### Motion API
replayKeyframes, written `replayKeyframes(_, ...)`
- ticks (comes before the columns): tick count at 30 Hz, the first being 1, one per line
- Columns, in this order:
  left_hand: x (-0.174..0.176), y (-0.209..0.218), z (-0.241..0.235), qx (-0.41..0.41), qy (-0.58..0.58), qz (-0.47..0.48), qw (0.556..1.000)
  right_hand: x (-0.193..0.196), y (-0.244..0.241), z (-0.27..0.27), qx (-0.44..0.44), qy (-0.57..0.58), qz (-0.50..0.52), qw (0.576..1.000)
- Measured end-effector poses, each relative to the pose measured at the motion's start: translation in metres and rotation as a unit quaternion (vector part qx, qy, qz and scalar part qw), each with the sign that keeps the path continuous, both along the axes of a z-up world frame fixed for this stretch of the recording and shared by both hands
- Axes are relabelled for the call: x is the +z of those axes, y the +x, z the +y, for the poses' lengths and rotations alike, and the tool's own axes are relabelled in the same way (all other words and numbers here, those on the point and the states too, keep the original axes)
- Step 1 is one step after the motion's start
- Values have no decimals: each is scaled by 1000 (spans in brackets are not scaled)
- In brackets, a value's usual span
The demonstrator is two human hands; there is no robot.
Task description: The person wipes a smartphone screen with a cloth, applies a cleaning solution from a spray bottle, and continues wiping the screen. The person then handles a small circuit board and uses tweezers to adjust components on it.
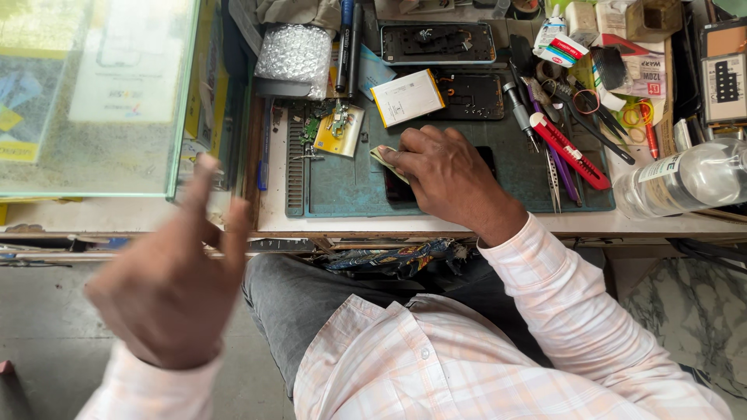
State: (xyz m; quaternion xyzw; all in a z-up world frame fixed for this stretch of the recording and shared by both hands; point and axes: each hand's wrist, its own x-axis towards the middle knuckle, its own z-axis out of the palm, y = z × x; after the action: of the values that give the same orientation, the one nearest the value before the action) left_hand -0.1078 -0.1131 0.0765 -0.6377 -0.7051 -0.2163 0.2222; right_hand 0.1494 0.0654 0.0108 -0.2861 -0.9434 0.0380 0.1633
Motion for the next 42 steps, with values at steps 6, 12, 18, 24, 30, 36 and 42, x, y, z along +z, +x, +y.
replayKeyframes(6, -67, 81, 5, -212, -19, -200, 957, 3, 1, 1, 8, 17, 12, 1000)
replayKeyframes(12, -84, 134, 27, -182, -149, -232, 944, 7, 4, 3, 22, -3, -6, 1000)
replayKeyframes(18, -82, 132, 30, -164, -237, -244, 926, 22, 10, -15, 103, -19, -33, 994)
replayKeyframes(24, -81, 129, 31, -164, -257, -255, 918, 22, 13, -3, 89, 7, -112, 990)
replayKeyframes(30, -82, 130, 29, -160, -252, -262, 918, 17, 9, 8, 100, 36, -74, 992)
replayKeyframes(36, -82, 129, 29, -154, -268, -271, 911, 26, 14, -2, 107, 39, -125, 986)
replayKeyframes(42, -83, 133, 29, -144, -269, -266, 914, 14, 2, 16, 84, 84, -103, 988)
